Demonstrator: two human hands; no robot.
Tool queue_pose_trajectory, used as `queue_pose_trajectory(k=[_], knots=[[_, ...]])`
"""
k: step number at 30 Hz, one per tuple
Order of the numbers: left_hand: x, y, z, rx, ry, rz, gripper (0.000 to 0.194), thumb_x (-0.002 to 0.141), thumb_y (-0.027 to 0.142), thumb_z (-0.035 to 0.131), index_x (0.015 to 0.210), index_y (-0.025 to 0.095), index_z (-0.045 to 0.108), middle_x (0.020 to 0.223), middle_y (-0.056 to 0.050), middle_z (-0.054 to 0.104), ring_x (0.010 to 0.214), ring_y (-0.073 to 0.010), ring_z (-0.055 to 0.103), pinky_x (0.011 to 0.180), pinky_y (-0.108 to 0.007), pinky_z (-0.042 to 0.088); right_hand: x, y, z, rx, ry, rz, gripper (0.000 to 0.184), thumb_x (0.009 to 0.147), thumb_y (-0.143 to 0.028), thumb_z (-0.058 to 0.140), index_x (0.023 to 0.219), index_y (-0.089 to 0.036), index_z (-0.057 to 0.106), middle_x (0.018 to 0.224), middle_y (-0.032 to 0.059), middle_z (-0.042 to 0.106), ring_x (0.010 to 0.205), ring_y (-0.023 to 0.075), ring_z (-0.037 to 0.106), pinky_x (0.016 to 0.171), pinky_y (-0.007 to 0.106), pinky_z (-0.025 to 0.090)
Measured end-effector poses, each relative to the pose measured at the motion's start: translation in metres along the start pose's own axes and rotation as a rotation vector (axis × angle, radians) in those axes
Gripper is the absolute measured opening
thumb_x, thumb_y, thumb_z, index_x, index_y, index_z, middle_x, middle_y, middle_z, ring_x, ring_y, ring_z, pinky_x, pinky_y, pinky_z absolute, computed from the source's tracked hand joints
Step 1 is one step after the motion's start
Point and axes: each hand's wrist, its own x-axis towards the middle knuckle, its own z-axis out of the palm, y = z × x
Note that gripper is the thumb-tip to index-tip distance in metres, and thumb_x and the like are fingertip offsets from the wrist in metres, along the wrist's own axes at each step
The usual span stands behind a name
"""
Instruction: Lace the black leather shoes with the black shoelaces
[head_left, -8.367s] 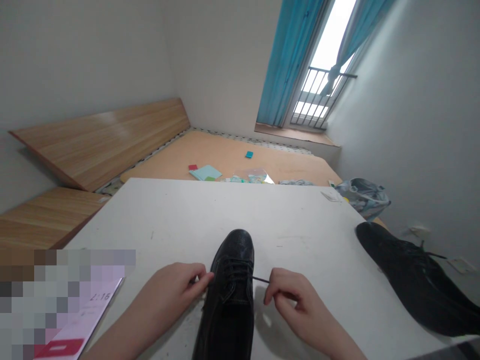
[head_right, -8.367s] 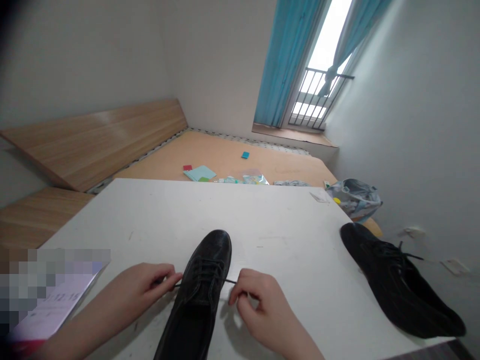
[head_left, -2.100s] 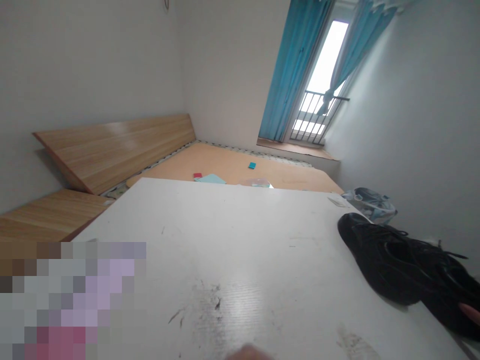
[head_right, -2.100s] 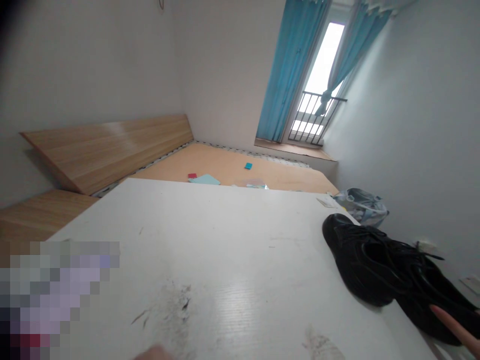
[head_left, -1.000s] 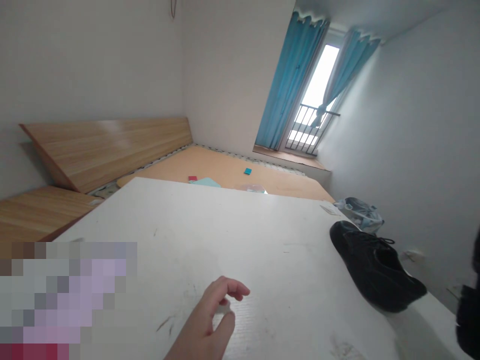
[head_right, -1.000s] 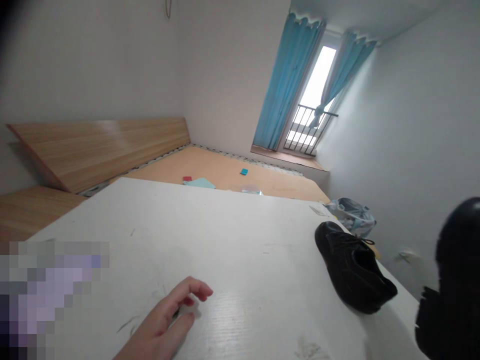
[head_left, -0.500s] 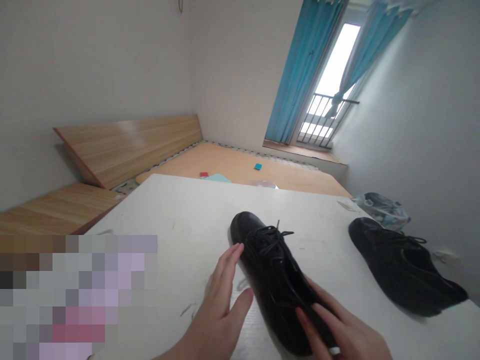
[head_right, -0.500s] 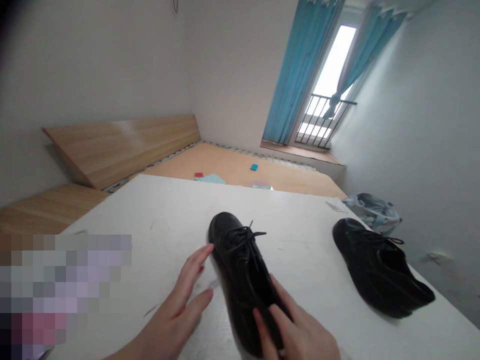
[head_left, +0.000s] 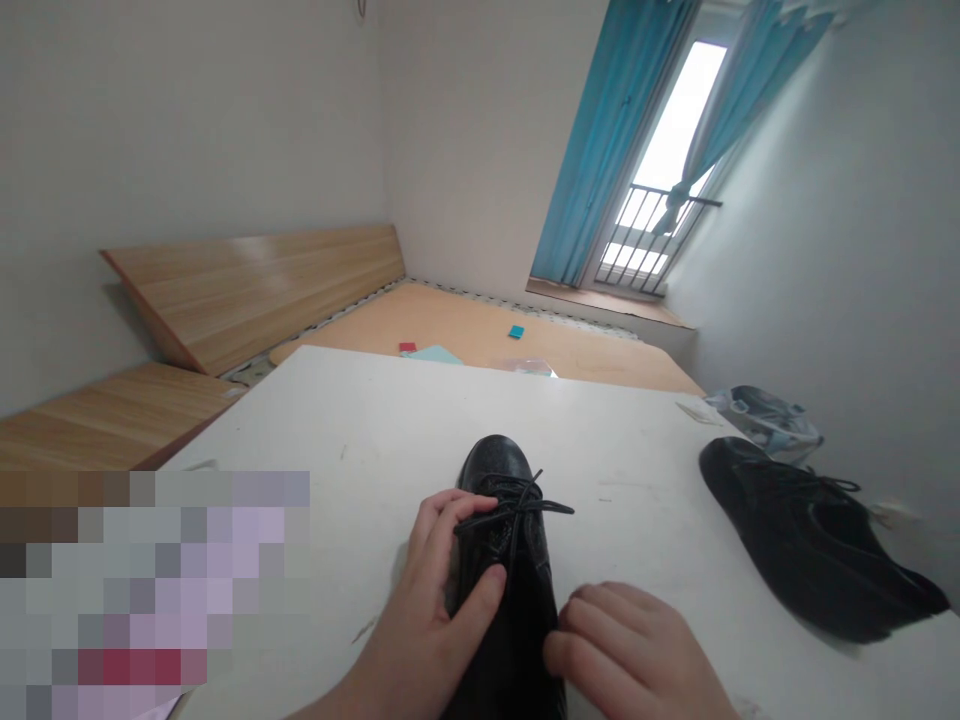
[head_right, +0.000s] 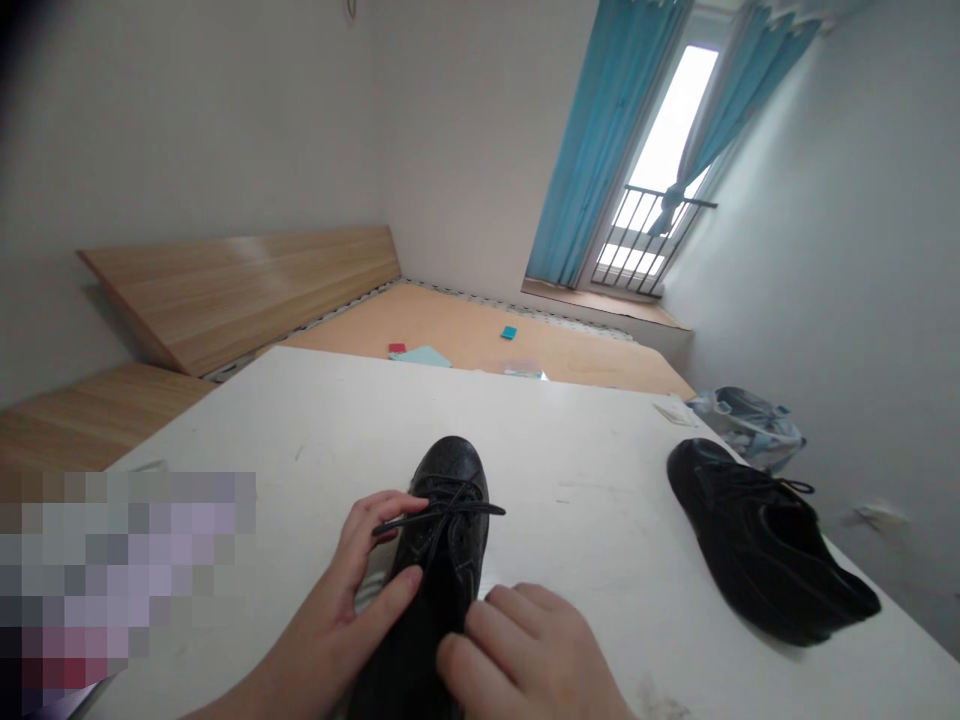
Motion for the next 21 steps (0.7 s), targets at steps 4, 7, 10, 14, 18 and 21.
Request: queue_pose_trajectory(k=[4,7,10,14,18,21], knots=[[0.001,-0.001,0.001,-0.014,0.008,-0.020,0.036,0.091,0.025,0.046,0.124,0.037,0.040,0.132,-0.002,0.033,0.129,-0.0240,0.036,0.111,-0.050,0.031,0.015,0.038,-0.001,0.266,0.157,0.453,0.025,0.098,-0.037,0.041,0.083,-0.021,0.054,0.068,0.0016,0.059,0.059,0.0150,0.056,0.053,0.026,0.043],[0.000,-0.002,0.001,-0.005,0.003,-0.022,0.036,0.092,0.026,0.046,0.125,0.037,0.040,0.132,-0.002,0.034,0.129,-0.0241,0.037,0.111,-0.050,0.031,0.028,0.063,0.011,0.459,0.136,0.762,0.022,0.097,-0.037,0.043,0.093,-0.021,0.058,0.073,0.0010,0.059,0.061,0.0145,0.054,0.054,0.026,0.043],[0.000,-0.001,-0.001,0.022,-0.016,-0.013,0.035,0.092,0.026,0.046,0.125,0.038,0.042,0.131,-0.002,0.034,0.129,-0.0232,0.037,0.111,-0.047,0.032,0.034,0.073,0.029,0.603,-0.015,0.705,0.026,0.095,-0.039,0.044,0.098,-0.021,0.062,0.082,0.0029,0.061,0.070,0.0163,0.056,0.061,0.029,0.045],[0.006,0.006,-0.005,0.104,-0.008,0.007,0.028,0.091,0.025,0.045,0.116,0.036,0.049,0.130,-0.002,0.037,0.129,-0.0226,0.038,0.110,-0.046,0.034,0.027,0.068,0.039,0.614,0.001,0.567,0.019,0.094,-0.032,0.051,0.090,-0.022,0.066,0.082,0.0029,0.059,0.076,0.0164,0.056,0.068,0.029,0.044],[0.020,0.022,-0.011,0.283,-0.051,0.017,0.022,0.088,0.023,0.047,0.108,0.030,0.052,0.120,-0.004,0.045,0.119,-0.0243,0.043,0.103,-0.047,0.039,0.019,0.065,0.038,0.680,0.115,0.571,0.018,0.093,-0.027,0.055,0.082,-0.022,0.067,0.077,0.0013,0.059,0.075,0.0149,0.056,0.067,0.027,0.043],[0.031,0.039,-0.014,0.458,-0.106,0.035,0.026,0.083,0.019,0.049,0.107,0.027,0.054,0.113,-0.005,0.049,0.111,-0.0252,0.047,0.096,-0.047,0.042,0.016,0.064,0.038,0.743,0.158,0.603,0.016,0.092,-0.028,0.057,0.080,-0.021,0.066,0.075,0.0005,0.059,0.072,0.0141,0.056,0.064,0.026,0.043]])
